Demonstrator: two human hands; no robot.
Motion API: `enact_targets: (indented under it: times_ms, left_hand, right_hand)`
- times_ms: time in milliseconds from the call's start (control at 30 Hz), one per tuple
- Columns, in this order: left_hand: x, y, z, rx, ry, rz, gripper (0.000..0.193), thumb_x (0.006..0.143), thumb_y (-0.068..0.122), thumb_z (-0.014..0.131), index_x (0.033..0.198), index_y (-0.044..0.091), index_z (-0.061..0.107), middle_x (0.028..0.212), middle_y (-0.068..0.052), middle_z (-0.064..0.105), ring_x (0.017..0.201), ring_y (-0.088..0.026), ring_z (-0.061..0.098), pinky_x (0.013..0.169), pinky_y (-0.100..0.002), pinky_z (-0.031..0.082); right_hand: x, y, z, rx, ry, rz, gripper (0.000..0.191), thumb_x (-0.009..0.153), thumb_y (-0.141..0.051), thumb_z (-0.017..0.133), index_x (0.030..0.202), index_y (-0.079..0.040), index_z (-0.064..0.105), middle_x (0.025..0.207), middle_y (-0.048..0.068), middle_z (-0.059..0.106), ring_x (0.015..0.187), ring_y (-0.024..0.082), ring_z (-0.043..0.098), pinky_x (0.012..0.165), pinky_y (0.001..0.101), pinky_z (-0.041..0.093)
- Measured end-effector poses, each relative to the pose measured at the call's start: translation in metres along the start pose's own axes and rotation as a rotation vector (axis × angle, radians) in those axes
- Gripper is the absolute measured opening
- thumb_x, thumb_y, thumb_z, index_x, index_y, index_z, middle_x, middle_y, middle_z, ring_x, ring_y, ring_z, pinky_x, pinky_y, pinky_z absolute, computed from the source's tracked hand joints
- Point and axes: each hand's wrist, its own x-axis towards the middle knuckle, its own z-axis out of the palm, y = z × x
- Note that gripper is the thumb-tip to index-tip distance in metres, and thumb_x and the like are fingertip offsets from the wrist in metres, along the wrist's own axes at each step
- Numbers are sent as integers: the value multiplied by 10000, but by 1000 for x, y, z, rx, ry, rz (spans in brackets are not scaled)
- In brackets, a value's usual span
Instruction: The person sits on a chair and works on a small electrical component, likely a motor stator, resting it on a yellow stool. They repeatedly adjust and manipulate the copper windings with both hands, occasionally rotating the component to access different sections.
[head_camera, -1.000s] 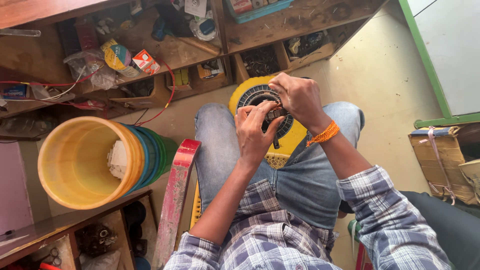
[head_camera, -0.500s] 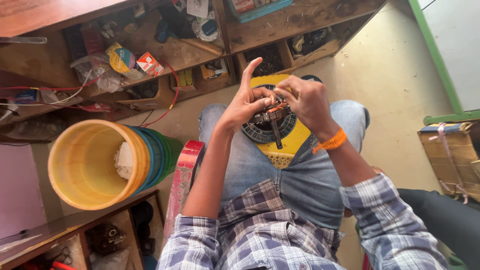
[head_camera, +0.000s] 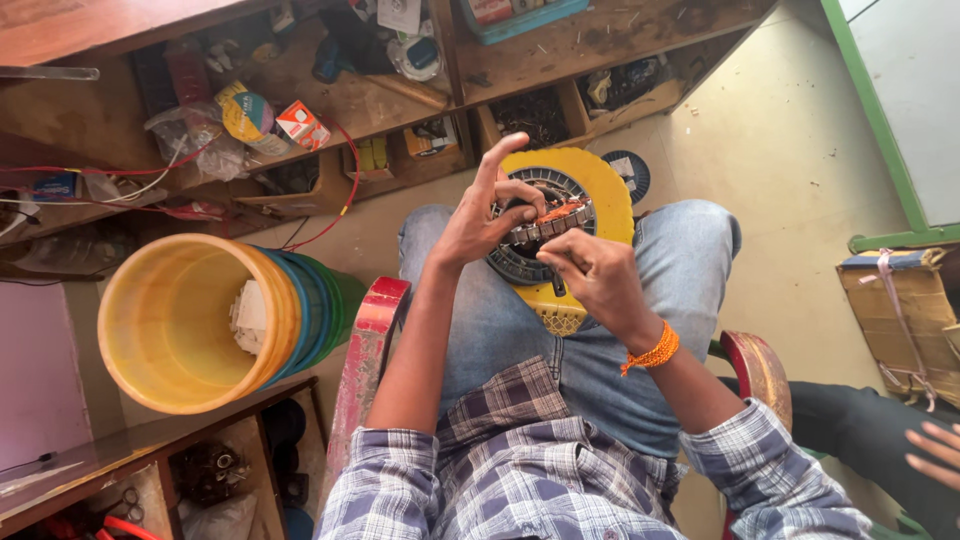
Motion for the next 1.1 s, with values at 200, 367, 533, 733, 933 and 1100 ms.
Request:
enact_targets:
  times_ms: [200,367,533,733,933,1100]
  left_hand:
    - [-1,10,1,-112,-62,-321,475,907,156,773,1360,106,639,1004,19,787,887,-86,619,801,-324,476]
    - [-8,37,20,234,104,-8,443,816,185,842,1230,127,692,1129,-16,729,1072,-201,597,940,-358,485]
    - [-12,49,47,513,331,8,406,795,190,870,1176,181,730,1114,-12,650,1049,-250,559,955,-381,464]
    - [-31,43,48,555,490,-3,427,811,178,865,1217,186,732,1144,0,645,1065,-235,539,1014,-397,427]
    - [-41,43,53,572,529,-9,425,820,201,858,1223,178,726,1178,-9,641,1086,-247,544,1030,-412,420]
    - [-42,48,51,576,511,-32,470,814,202,852,1252,200,681,1190,-25,661,1086,-246,539,1034,-404,418]
  right_hand:
    - [-15,24,0,-85,1,-118,50,933,-78,736,968,-48,718,805,103,720,682,173,704,614,315,518]
    - [-20,43,-12,74,89,123,52,924,-71,765,947,-25,755,706,18,650,620,50,531,538,260,409]
    - [-8,39,-34,20,249,246,62,922,-67,798,944,-13,779,634,-34,553,575,12,380,498,242,301]
    - [17,0,-34,-93,240,-74,53,963,-45,780,995,-13,751,833,37,740,700,34,629,626,222,485]
    - [52,-24,-16,-153,149,-270,50,960,-16,772,1002,-8,745,856,121,742,736,165,732,651,283,540]
    - [76,-17,1,-209,50,-203,19,959,-43,749,974,-36,740,845,109,748,717,209,745,621,321,542]
